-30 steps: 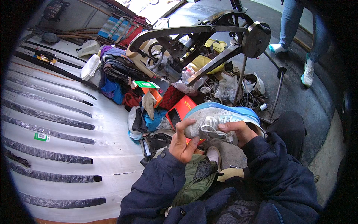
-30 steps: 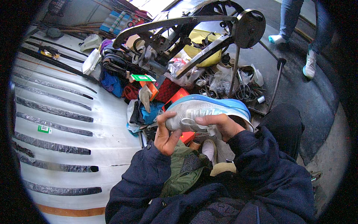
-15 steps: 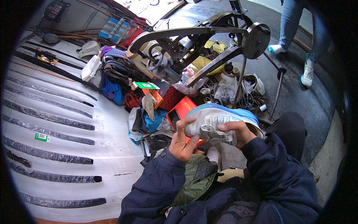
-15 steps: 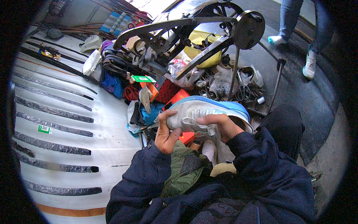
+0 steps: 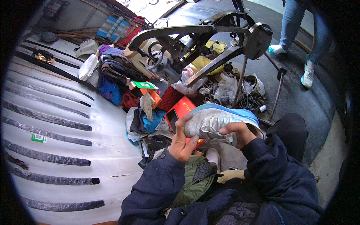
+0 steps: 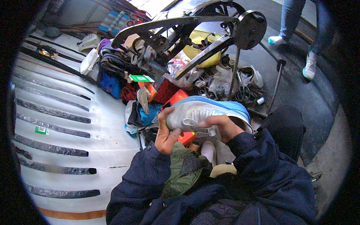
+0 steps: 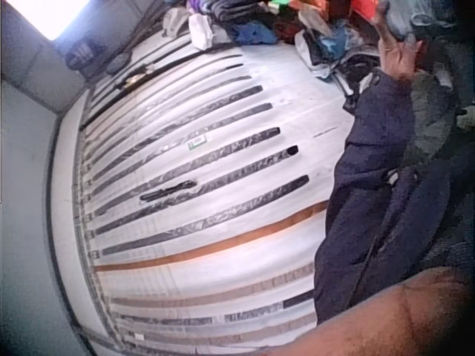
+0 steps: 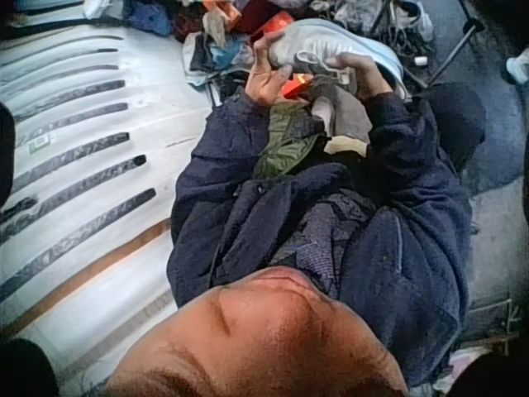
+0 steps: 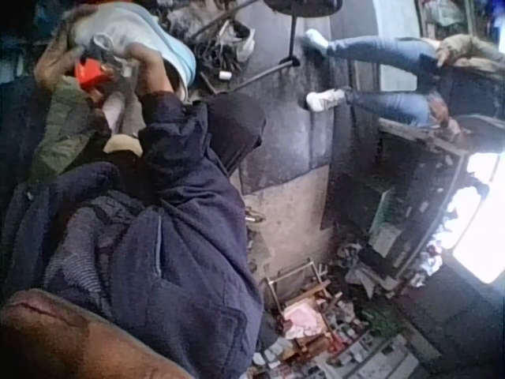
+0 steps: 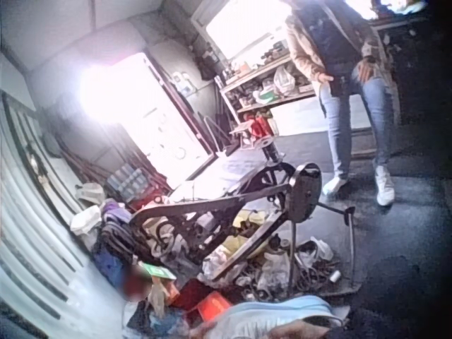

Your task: The person positions a white and blue sneaker on a sewing machine and stitches along the upper. They adjust the shoe and thread, then use shears to cut the thread before continuing to sew.

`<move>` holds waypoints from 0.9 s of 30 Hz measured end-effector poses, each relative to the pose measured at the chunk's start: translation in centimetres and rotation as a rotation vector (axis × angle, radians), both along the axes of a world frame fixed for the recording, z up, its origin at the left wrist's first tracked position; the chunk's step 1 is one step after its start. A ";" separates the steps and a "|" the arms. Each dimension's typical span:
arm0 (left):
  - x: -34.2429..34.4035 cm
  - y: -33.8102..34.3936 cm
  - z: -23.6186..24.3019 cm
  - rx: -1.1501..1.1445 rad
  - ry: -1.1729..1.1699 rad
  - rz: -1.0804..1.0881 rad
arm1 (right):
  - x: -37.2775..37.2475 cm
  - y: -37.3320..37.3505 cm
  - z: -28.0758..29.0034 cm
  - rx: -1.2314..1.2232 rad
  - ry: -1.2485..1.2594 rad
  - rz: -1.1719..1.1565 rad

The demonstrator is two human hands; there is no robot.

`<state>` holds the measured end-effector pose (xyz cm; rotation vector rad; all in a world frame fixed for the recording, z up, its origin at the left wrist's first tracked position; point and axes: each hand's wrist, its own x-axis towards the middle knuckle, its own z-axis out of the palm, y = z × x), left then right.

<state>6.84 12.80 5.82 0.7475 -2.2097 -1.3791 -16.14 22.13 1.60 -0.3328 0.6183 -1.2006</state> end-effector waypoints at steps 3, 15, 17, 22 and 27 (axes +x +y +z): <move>0.1 -0.1 -0.1 0.048 0.006 0.008 | 0.1 -0.1 0.1 0.015 0.002 -0.001; 1.0 1.1 -1.9 0.131 0.120 0.148 | 0.5 -1.7 -2.4 0.091 0.206 0.135; 1.4 1.4 -2.5 0.352 0.255 0.189 | 1.0 -2.5 -2.9 0.011 0.264 0.171; 2.5 1.5 -4.0 0.669 0.512 0.368 | 2.2 -6.2 -3.6 0.001 0.377 0.384; 4.5 0.5 -4.7 0.917 0.630 0.653 | 3.8 -12.1 -3.8 -0.391 0.792 0.563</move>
